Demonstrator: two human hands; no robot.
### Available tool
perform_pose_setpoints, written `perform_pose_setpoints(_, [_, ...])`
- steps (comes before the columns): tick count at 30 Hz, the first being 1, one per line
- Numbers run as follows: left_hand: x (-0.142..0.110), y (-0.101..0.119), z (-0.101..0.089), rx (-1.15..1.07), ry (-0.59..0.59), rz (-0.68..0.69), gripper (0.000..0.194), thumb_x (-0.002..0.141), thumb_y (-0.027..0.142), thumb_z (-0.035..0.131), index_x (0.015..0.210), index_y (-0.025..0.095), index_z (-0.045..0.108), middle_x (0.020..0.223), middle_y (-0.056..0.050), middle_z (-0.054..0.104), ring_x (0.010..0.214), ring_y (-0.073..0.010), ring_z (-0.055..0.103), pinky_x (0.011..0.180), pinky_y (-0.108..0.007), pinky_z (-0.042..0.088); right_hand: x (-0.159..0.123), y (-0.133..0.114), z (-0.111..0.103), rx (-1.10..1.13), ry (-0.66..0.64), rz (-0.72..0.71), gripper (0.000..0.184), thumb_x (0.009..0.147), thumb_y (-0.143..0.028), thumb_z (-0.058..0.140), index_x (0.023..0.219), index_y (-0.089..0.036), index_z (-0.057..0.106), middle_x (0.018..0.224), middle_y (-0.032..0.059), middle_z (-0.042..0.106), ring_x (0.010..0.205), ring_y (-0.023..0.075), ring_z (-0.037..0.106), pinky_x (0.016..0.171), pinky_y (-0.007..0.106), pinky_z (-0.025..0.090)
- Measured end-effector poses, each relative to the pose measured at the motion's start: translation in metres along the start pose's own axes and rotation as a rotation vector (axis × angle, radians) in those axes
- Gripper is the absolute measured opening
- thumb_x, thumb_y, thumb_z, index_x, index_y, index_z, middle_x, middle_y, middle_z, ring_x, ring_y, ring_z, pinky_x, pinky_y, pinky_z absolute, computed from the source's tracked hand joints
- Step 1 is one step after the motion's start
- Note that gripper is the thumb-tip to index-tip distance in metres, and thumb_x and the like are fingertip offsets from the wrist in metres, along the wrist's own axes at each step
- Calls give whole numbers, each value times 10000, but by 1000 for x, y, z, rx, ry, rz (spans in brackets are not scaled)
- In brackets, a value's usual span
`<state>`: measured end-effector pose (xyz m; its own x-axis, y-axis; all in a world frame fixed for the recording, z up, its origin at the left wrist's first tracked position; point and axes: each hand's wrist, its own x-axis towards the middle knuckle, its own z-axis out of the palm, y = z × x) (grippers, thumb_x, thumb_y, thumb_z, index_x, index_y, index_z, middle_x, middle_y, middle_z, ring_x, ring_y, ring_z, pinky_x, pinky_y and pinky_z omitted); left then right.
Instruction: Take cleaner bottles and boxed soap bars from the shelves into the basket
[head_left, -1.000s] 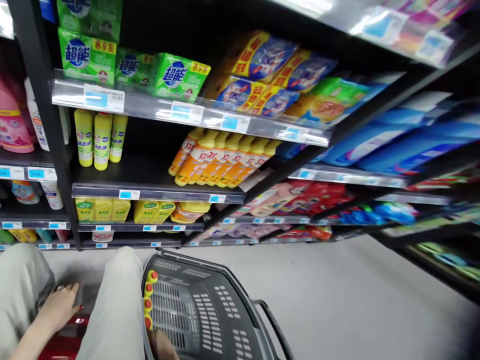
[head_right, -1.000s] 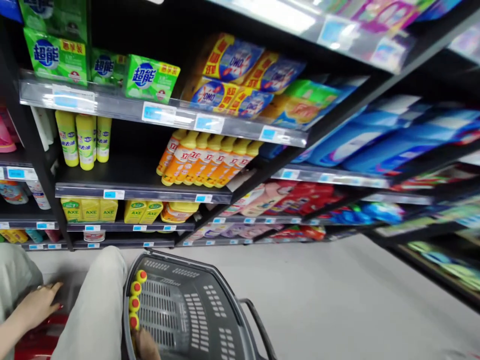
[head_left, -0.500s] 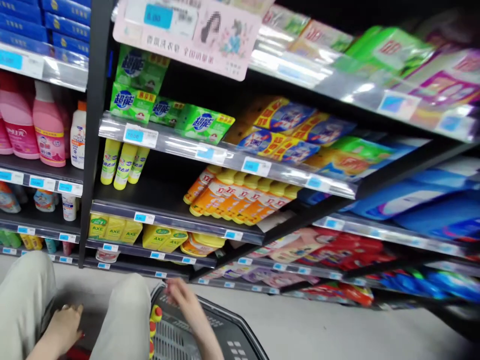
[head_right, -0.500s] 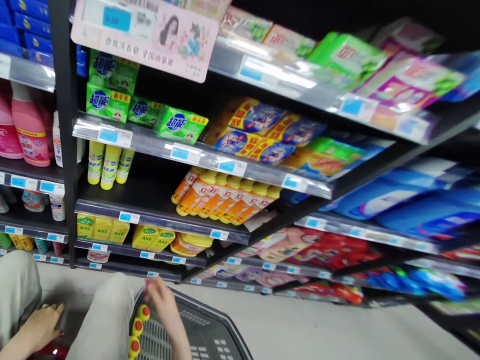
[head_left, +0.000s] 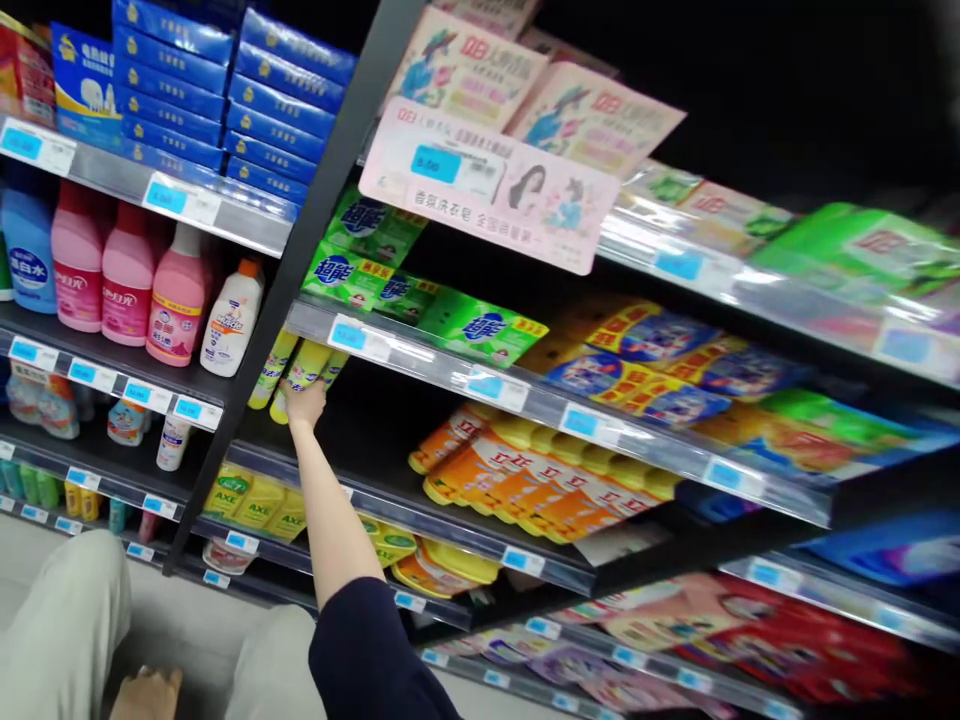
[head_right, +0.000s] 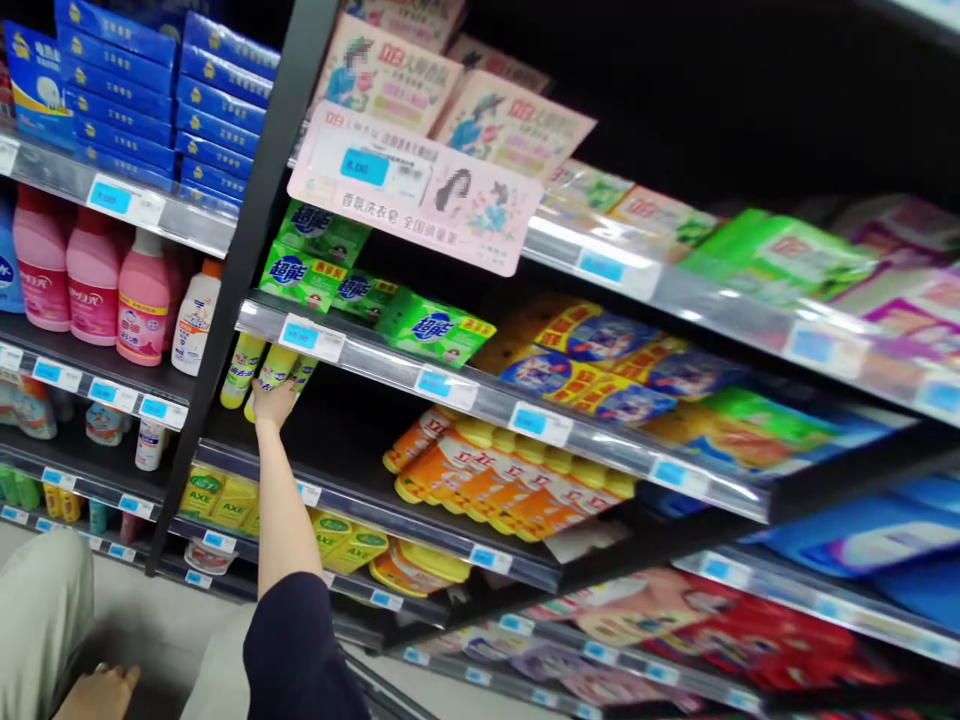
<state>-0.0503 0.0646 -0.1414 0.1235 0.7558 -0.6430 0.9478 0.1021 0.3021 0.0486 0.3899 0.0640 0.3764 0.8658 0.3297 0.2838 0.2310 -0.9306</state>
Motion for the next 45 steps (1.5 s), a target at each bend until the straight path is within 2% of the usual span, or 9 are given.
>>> perform_pose_setpoints(6, [-3,-2,-15,-206,146,50,556,772,146,537,1309,10,575,1239,-287,649,1210,-449,573,1018,-594,414,-26,9,-42,157,24,32,392,629,-333,774,853,-227,470,834,-22,614,863,145,574,757,235,462])
perform_pose_setpoints(11, [-17,13,-43,-644,167,312,531,941,366,244,1332,104,490,1232,-184,671,1149,-262,637,1010,-401,476,-93,8,-99,360,-105,191,374,690,-490,639,889,-195,524,790,16,669,716,174,640,692,305,536])
perform_pose_setpoints(14, [-41,29,-54,-1070,-21,563,748,908,618,116,1334,107,458,1259,-188,648,1117,-254,654,919,-376,542,-156,2,-131,563,-361,415,429,711,-573,602,883,-179,590,753,42,680,635,206,656,615,349,564])
perform_pose_setpoints(17, [-72,46,-54,-1632,-450,777,884,719,797,517,1234,81,575,1181,-215,678,1031,-334,676,884,-469,550,-216,-4,-152,829,-575,643,478,699,-596,641,918,-171,649,752,36,682,581,193,637,573,344,572])
perform_pose_setpoints(20, [-94,61,-43,-1853,-792,774,749,571,596,810,1103,86,674,1041,-168,726,883,-298,703,790,-421,572,-258,-6,-163,954,-620,743,517,644,-605,705,923,-170,684,744,35,678,566,191,633,564,350,576])
perform_pose_setpoints(26, [-112,78,-20,-1952,-866,682,447,526,330,789,895,99,688,728,-52,685,614,-158,650,536,-227,521,-285,-13,-183,1042,-654,754,562,607,-617,751,952,-174,723,727,38,679,554,218,627,579,413,589])
perform_pose_setpoints(30, [-125,77,-36,-1645,-604,698,416,564,297,778,932,136,670,757,-40,701,612,-173,647,503,-226,487,-269,-26,-200,1058,-592,602,568,620,-617,778,978,-183,699,795,45,712,634,214,667,634,379,592])
perform_pose_setpoints(37, [-145,83,-42,-588,509,491,299,693,227,703,972,204,598,872,-50,706,770,-243,658,655,-327,521,-224,-51,-242,825,-373,242,492,709,-622,737,990,-231,636,839,32,696,721,222,684,777,399,569])
perform_pose_setpoints(45, [-111,57,-26,10,1327,658,312,874,258,601,1135,106,527,934,-124,634,817,-265,615,717,-362,519,-208,-52,-316,-21,-396,-52,406,873,-588,565,876,-184,605,817,23,598,745,155,557,663,262,465])
